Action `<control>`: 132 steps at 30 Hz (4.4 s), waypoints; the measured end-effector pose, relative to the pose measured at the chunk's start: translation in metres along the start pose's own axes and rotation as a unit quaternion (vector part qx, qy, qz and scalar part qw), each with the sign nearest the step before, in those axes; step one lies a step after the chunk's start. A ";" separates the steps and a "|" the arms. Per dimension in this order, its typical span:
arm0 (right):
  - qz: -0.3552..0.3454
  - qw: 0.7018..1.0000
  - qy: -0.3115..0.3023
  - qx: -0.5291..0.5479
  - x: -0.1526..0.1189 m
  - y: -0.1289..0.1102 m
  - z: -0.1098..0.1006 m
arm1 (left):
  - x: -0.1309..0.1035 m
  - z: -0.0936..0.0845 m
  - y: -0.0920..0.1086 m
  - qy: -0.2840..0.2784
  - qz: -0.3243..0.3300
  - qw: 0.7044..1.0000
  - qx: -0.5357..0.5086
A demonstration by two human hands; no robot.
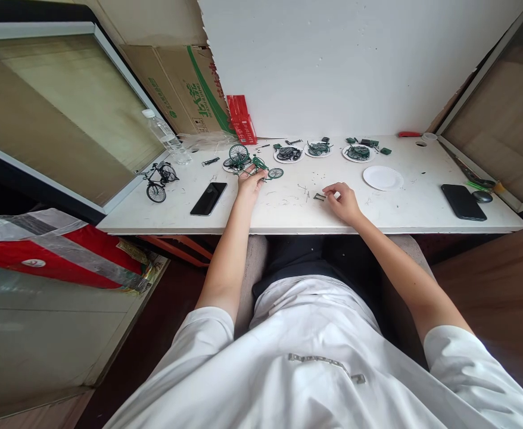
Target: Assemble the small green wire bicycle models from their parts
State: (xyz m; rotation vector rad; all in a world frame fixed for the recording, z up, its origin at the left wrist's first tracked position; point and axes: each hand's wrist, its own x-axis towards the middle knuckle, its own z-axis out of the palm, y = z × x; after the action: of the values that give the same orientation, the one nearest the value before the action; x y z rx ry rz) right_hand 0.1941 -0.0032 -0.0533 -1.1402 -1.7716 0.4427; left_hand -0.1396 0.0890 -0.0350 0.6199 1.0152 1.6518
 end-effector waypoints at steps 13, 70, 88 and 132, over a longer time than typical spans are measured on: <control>-0.003 0.999 -0.028 -0.018 0.000 0.004 0.001 | 0.010 -0.003 -0.009 -0.022 0.021 1.000 -0.006; -0.178 0.963 -0.163 -0.124 -0.002 0.007 0.008 | -0.033 0.038 -0.053 -0.132 0.017 0.986 0.105; -0.166 0.968 -0.121 -0.144 -0.001 0.000 0.006 | -0.046 0.049 -0.060 -0.160 0.008 0.979 0.130; -0.144 0.966 -0.141 -0.160 -0.001 0.005 0.010 | -0.059 0.055 -0.067 -0.221 0.016 0.965 0.141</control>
State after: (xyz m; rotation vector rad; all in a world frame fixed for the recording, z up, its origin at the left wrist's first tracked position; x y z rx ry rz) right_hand 0.1884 -0.0004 -0.0621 -1.0476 -2.2822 0.1503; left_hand -0.0431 0.0566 -0.0593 1.1432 0.9138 1.3192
